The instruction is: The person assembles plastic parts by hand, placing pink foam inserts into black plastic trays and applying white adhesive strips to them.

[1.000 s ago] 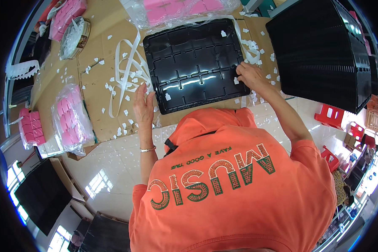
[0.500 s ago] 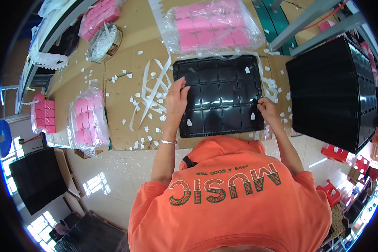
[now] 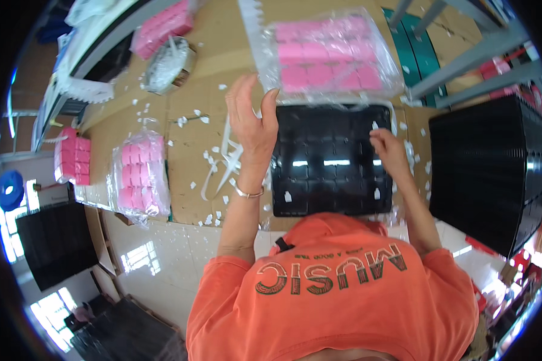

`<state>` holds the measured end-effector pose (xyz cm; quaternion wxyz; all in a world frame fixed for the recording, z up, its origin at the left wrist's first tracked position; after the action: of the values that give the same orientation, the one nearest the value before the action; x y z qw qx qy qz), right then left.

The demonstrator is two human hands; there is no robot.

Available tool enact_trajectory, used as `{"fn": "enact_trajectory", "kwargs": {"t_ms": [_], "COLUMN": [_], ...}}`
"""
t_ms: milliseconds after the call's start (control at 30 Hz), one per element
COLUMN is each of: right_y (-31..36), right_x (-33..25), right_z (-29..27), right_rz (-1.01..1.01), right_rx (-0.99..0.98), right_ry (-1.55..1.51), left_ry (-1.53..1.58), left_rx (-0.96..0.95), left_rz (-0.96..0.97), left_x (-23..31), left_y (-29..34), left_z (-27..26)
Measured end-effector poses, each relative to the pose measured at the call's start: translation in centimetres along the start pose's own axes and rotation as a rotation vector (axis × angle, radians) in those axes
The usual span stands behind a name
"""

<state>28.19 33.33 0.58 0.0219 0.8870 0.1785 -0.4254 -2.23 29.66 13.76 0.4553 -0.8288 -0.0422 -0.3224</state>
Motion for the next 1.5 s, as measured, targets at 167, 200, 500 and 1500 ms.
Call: {"fn": "enact_trajectory", "kwargs": {"t_ms": [167, 200, 500, 1500], "right_y": [2.4, 2.6, 1.1, -6.5], "right_x": [3.8, 3.8, 5.9, 6.6], "right_z": [-2.8, -3.2, -2.2, 1.5], "right_rz": [0.201, 0.217, -0.018, -0.127], "right_rx": [0.020, 0.023, 0.165, -0.264], "right_ry": [0.182, 0.183, 0.305, 0.494], "left_ry": [0.096, 0.104, -0.025, -0.205], "left_rx": [-0.430, -0.443, -0.466, -0.441], "left_rz": [-0.103, -0.104, -0.584, -0.477], "left_x": [-1.7, -2.7, -7.2, -4.0], "left_y": [9.0, 11.1, 20.8, 23.3], "left_z": [1.8, 1.5, -5.8, -12.0]}}
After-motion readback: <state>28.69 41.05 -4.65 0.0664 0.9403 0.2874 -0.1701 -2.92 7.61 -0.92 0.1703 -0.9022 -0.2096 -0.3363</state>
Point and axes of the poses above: each hand's wrist, its own y-axis away from the middle knuckle, its own z-axis out of the palm, x = y × z, the point moved 5 cm from there along -y, towards the middle knuckle, and after that the axes turned 3 degrees about -z, right-handed, at the moved point
